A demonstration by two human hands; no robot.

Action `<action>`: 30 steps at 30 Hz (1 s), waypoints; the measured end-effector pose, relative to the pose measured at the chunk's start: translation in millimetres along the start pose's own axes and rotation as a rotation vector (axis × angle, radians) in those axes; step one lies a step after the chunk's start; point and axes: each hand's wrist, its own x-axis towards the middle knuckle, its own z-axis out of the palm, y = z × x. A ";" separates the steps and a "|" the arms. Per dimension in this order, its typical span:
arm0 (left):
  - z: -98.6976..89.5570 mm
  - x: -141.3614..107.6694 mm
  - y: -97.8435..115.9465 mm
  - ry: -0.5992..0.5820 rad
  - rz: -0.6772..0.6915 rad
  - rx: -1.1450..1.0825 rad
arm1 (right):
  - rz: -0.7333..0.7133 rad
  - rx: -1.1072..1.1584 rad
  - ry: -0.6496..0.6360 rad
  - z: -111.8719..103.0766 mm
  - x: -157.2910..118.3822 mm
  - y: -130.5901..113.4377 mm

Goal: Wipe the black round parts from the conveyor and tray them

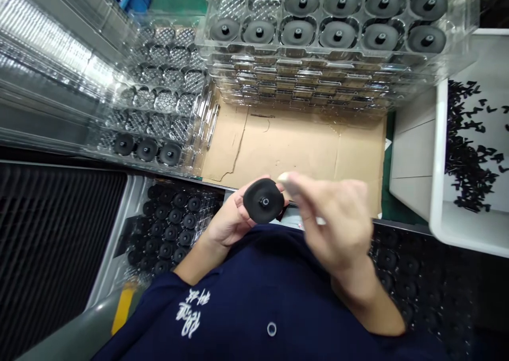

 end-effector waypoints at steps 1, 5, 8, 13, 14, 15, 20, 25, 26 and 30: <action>-1.7 0.0 -0.6 -0.003 0.017 0.011 | -0.042 0.036 -0.017 3.3 -1.2 1.4; -7.1 0.1 0.1 -0.061 0.052 0.008 | 0.119 0.014 -0.098 18.4 -5.2 25.0; -9.6 -0.7 2.4 -0.079 0.044 -0.001 | 0.312 0.050 -0.066 20.2 -11.9 41.7; -9.7 -1.4 2.3 -0.070 0.037 -0.010 | 0.358 0.152 -0.105 15.5 -26.4 39.9; -9.0 -1.4 1.9 -0.070 0.034 -0.006 | 0.364 0.162 -0.101 13.8 -27.3 36.5; -8.3 -1.3 1.4 -0.073 0.031 -0.001 | 0.368 0.171 -0.083 11.7 -27.1 32.1; -8.7 1.0 -3.9 -0.053 0.064 0.015 | 0.113 0.197 0.069 5.9 -13.1 -0.4; -15.5 2.5 -3.9 0.021 0.150 0.024 | 0.006 0.147 -0.031 24.0 -10.8 6.0; -16.7 1.9 -2.6 0.019 0.166 0.019 | 0.106 0.145 -0.050 28.4 -15.0 15.0; -17.3 -0.4 1.5 0.013 0.180 0.013 | 0.458 0.193 -0.050 51.8 -42.1 59.8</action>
